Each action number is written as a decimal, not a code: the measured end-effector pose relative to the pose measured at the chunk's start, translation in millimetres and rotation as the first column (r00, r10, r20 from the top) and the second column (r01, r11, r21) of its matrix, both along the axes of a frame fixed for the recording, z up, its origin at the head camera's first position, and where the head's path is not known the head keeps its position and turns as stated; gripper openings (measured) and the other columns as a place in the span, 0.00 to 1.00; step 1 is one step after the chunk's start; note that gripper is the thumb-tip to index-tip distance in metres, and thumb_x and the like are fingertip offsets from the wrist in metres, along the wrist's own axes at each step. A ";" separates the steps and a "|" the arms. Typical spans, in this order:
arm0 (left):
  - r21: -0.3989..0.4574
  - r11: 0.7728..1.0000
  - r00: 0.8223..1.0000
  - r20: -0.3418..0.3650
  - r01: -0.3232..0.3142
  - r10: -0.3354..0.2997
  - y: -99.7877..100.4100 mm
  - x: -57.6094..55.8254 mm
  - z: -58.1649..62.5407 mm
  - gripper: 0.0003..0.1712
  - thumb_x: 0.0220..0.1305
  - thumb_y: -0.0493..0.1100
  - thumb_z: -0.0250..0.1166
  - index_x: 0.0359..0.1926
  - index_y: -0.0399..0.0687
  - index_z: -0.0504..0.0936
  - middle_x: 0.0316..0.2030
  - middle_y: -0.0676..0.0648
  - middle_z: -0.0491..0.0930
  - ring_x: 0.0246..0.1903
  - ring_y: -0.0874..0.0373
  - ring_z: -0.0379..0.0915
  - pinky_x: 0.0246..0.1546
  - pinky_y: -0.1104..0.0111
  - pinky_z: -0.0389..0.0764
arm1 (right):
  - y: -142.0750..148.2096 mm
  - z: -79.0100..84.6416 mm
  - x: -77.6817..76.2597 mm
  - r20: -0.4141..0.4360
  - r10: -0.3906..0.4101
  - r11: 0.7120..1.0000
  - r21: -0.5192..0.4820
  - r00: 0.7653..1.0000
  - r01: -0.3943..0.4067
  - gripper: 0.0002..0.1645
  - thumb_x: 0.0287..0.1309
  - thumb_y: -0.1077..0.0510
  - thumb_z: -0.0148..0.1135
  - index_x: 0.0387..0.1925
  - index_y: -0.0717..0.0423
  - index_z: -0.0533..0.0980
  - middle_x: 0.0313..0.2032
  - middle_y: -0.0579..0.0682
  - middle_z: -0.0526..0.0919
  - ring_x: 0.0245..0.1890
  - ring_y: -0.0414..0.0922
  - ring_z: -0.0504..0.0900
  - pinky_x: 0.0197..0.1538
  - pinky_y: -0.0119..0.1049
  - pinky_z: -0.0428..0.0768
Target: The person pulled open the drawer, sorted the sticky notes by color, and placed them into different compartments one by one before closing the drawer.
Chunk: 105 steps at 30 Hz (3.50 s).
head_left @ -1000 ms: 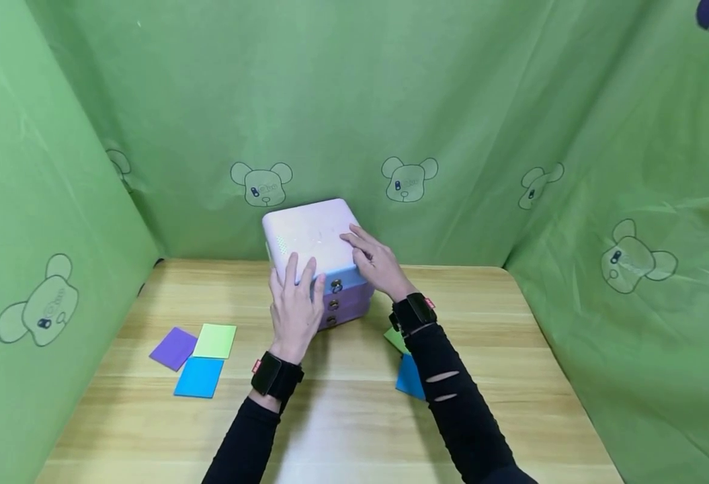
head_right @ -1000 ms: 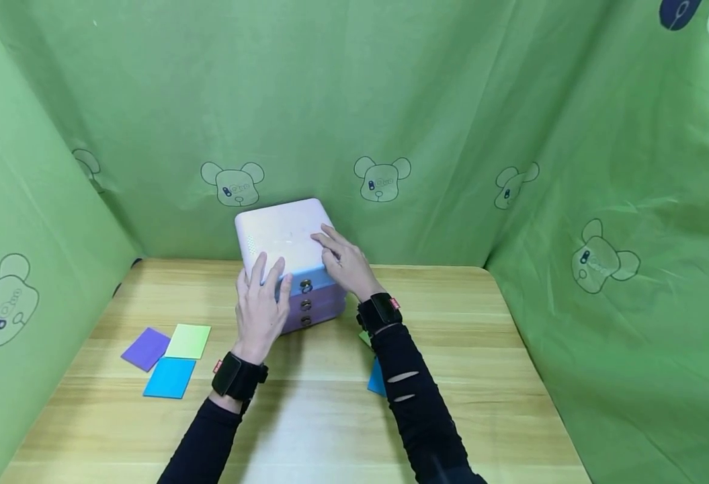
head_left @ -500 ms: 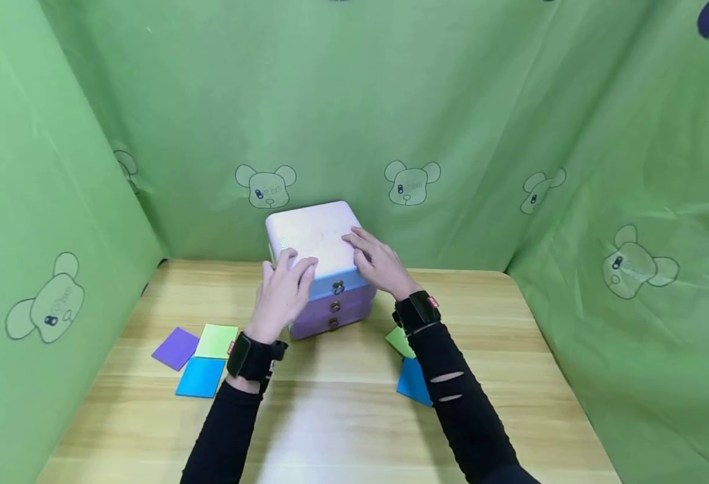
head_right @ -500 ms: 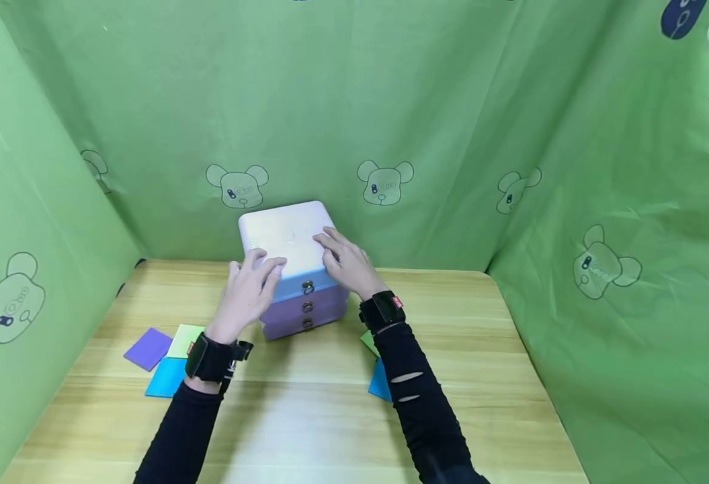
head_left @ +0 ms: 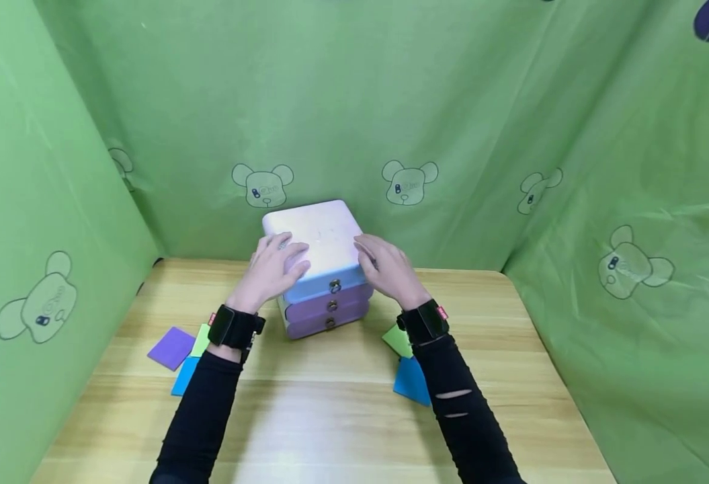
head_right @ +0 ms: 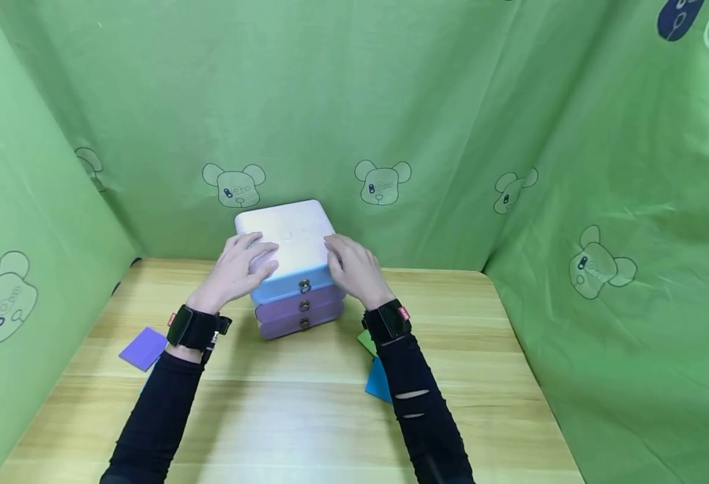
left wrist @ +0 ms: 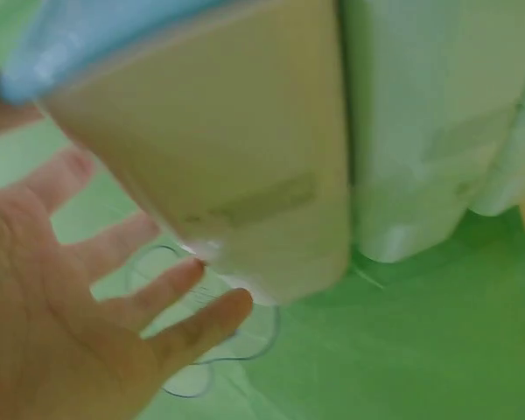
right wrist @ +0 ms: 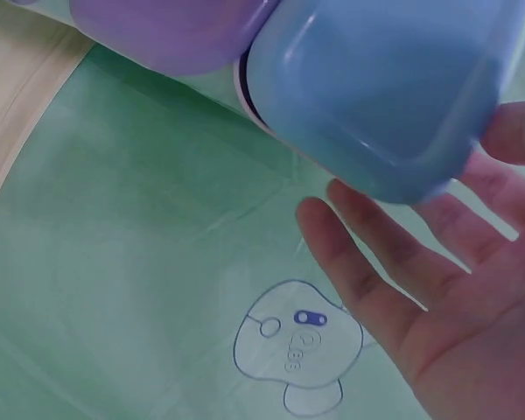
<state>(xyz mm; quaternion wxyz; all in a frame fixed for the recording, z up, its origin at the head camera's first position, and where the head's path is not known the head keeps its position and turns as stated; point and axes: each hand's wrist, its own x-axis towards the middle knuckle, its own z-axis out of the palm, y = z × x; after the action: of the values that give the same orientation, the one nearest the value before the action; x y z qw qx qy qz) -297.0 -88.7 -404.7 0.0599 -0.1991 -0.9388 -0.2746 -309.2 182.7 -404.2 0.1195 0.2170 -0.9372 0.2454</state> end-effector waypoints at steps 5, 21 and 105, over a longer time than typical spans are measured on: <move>0.017 0.999 0.997 0.066 0.047 -0.048 -10.9 -10.1 -5.8 0.30 0.71 0.60 0.59 0.68 0.54 0.73 0.80 0.37 0.50 0.81 0.34 0.32 0.76 0.30 0.40 | 0.6 -3.3 16.5 -0.054 -0.021 0.999 -0.050 0.998 0.019 0.20 0.72 0.56 0.53 0.60 0.58 0.78 0.67 0.60 0.77 0.67 0.57 0.77 0.70 0.56 0.75; 0.094 0.990 0.990 0.084 0.103 -0.111 -14.4 -21.1 -18.6 0.33 0.69 0.65 0.59 0.68 0.56 0.73 0.82 0.44 0.47 0.83 0.44 0.28 0.78 0.34 0.40 | -19.5 -33.7 66.5 -0.325 -0.018 0.991 -0.129 0.946 -0.025 0.13 0.61 0.61 0.61 0.47 0.60 0.82 0.47 0.55 0.85 0.43 0.49 0.81 0.43 0.41 0.84; 0.128 0.988 0.996 0.028 0.082 -0.086 -9.3 -16.1 -31.5 0.33 0.70 0.66 0.57 0.69 0.58 0.72 0.82 0.48 0.47 0.83 0.47 0.26 0.74 0.29 0.45 | -22.9 -89.2 110.6 -0.070 0.086 0.978 -0.184 0.994 -0.097 0.19 0.53 0.64 0.67 0.43 0.53 0.68 0.39 0.47 0.71 0.39 0.40 0.69 0.44 0.33 0.78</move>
<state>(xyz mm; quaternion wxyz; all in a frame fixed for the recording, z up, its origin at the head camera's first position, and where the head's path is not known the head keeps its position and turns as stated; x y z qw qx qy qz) -313.1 -98.0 -436.3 0.0453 -0.2296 -0.9112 -0.3390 -198.6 159.8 -493.4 0.1568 0.2552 -0.8949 0.3307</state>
